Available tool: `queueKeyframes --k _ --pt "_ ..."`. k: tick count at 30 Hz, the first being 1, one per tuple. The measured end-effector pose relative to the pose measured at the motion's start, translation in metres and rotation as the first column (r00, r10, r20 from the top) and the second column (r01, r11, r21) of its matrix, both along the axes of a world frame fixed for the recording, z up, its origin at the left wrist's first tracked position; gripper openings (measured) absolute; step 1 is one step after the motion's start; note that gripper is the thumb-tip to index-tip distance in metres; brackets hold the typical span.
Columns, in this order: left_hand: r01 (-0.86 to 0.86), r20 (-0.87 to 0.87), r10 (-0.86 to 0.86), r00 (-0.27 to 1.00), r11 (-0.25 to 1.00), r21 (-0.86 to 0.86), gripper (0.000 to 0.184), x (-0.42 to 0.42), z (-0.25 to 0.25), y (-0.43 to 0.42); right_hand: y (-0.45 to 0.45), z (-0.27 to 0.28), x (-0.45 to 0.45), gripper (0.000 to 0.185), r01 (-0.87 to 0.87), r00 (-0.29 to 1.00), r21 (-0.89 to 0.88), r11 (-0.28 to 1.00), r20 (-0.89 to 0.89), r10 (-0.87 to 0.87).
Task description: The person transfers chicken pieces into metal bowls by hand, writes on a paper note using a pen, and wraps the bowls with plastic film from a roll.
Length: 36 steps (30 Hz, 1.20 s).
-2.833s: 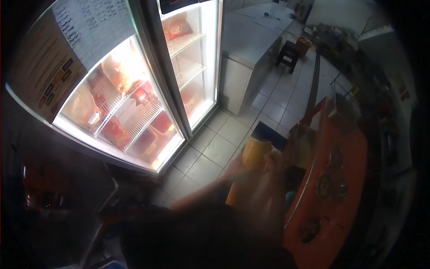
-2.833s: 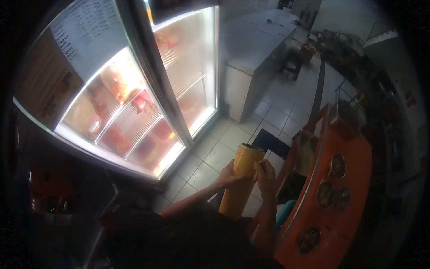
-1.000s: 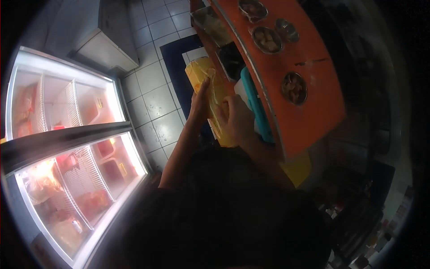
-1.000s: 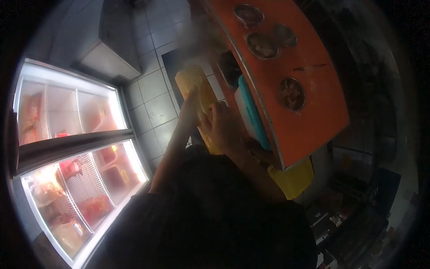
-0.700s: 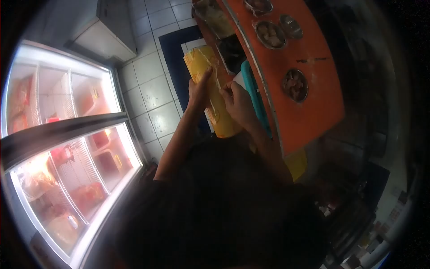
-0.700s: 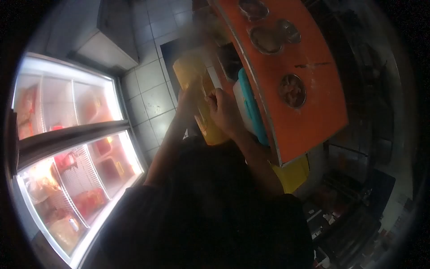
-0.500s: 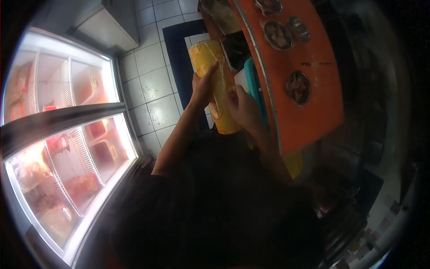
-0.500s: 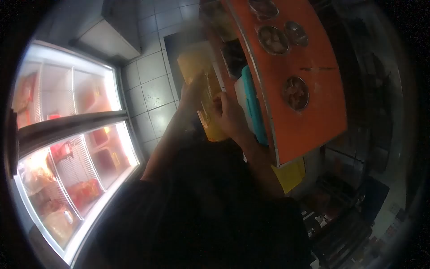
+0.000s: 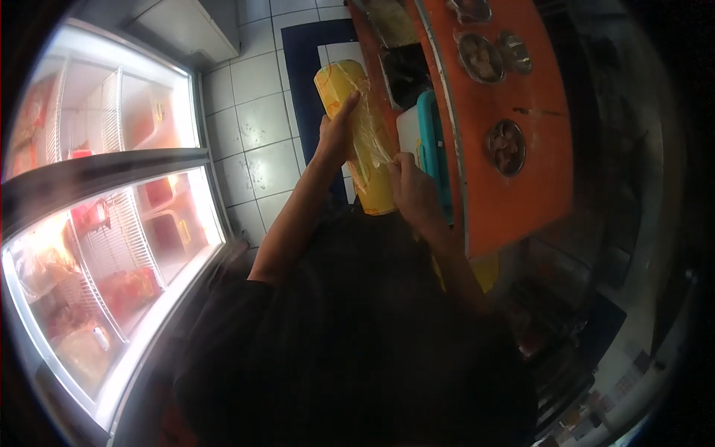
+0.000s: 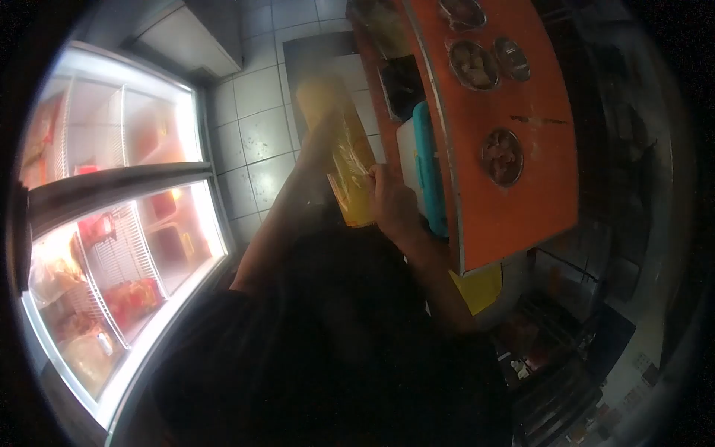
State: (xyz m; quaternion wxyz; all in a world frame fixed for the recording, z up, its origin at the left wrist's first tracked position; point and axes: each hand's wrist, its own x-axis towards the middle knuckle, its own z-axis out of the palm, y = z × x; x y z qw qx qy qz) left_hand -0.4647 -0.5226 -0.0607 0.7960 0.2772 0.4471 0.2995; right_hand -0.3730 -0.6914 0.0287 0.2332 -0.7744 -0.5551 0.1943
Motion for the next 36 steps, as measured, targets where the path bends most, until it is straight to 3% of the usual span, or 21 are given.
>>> queueKeyframes --k 4,6,7,10,12,13,16,18,21,23,24,25,26,27,30,32,34,36 --pt "-0.013 0.019 0.013 1.0 1.0 0.004 0.066 -0.004 -0.01 0.001 -0.006 -0.012 -0.005 0.019 -0.023 0.999 -0.077 0.997 -0.029 0.02" --pt "-0.047 0.03 0.047 0.998 0.999 0.014 0.064 -0.003 -0.018 0.001 0.0 -0.015 -0.016 0.022 -0.015 0.971 0.063 0.998 -0.239 0.03" --pt "-0.049 0.042 0.047 0.998 0.998 0.041 0.063 -0.002 -0.021 0.0 0.0 -0.013 -0.019 0.022 -0.021 0.97 0.064 0.998 -0.24 0.035" --pt "-0.07 0.029 0.069 0.997 0.996 0.046 0.061 -0.007 -0.003 0.0 0.018 0.012 -0.033 0.026 0.034 0.977 -0.021 0.999 -0.211 -0.038" --pt "-0.084 0.002 0.084 0.996 0.996 0.02 0.06 -0.01 0.002 -0.002 0.03 0.014 -0.035 0.024 0.097 0.994 -0.23 0.968 0.079 -0.081" --pt "-0.078 -0.002 0.078 0.997 0.996 0.035 0.06 -0.011 0.002 -0.002 0.032 0.01 -0.036 0.024 0.091 0.994 -0.224 0.97 0.078 -0.076" --pt "-0.061 0.0 0.061 0.998 0.998 0.027 0.06 -0.014 -0.005 0.0 0.037 0.002 -0.039 0.021 -0.011 0.983 -0.126 0.992 0.181 0.034" --pt "-0.042 0.007 0.042 0.999 0.999 0.005 0.061 -0.019 -0.002 0.003 0.044 0.004 -0.051 0.018 -0.029 0.999 0.155 0.988 0.031 0.024" --pt "-0.003 0.119 0.0 0.993 1.0 0.027 0.067 -0.023 0.013 0.005 0.055 0.006 -0.053 0.018 -0.066 0.986 0.276 0.959 -0.131 0.105" --pt "-0.049 0.364 0.072 0.928 0.996 -0.072 0.077 -0.032 0.033 -0.001 0.056 0.028 -0.056 0.019 -0.105 0.981 0.318 0.942 -0.125 0.151" --pt "0.027 0.457 0.033 0.889 0.992 -0.124 0.082 -0.036 0.042 -0.003 0.058 0.046 -0.052 0.02 -0.166 0.97 0.361 0.918 -0.11 0.219" --pt "0.11 0.54 -0.001 0.842 0.979 -0.17 0.088 -0.039 0.05 -0.005 0.056 0.063 -0.048 0.02 -0.117 0.982 0.36 0.926 -0.097 0.162" --pt "0.155 0.682 0.117 0.722 0.933 -0.324 0.091 -0.035 0.048 -0.012 0.054 0.08 -0.045 0.02 -0.087 0.965 0.398 0.913 -0.194 0.177" --pt "0.201 0.691 0.081 0.718 0.927 -0.318 0.091 -0.024 0.053 -0.017 0.053 0.096 -0.039 0.02 -0.064 0.938 0.443 0.894 -0.28 0.206" --pt "0.17 0.738 0.01 0.674 0.971 -0.169 0.095 0.0 0.071 -0.034 0.043 0.134 -0.017 0.018 0.083 0.935 0.44 0.894 -0.346 0.083" --pt "0.122 0.766 -0.031 0.643 0.991 -0.062 0.098 0.019 0.079 -0.035 0.028 0.154 0.006 0.016 0.102 0.952 0.485 0.869 -0.301 0.056" --pt "0.121 0.714 -0.05 0.699 0.992 -0.048 0.098 0.039 0.071 -0.031 0.011 0.168 0.025 0.016 0.117 0.969 0.464 0.878 -0.249 0.003" --pt "0.165 0.803 -0.107 0.587 0.986 0.011 0.095 0.063 0.056 -0.03 -0.003 0.164 0.042 0.012 0.182 0.945 0.508 0.842 -0.328 -0.006"
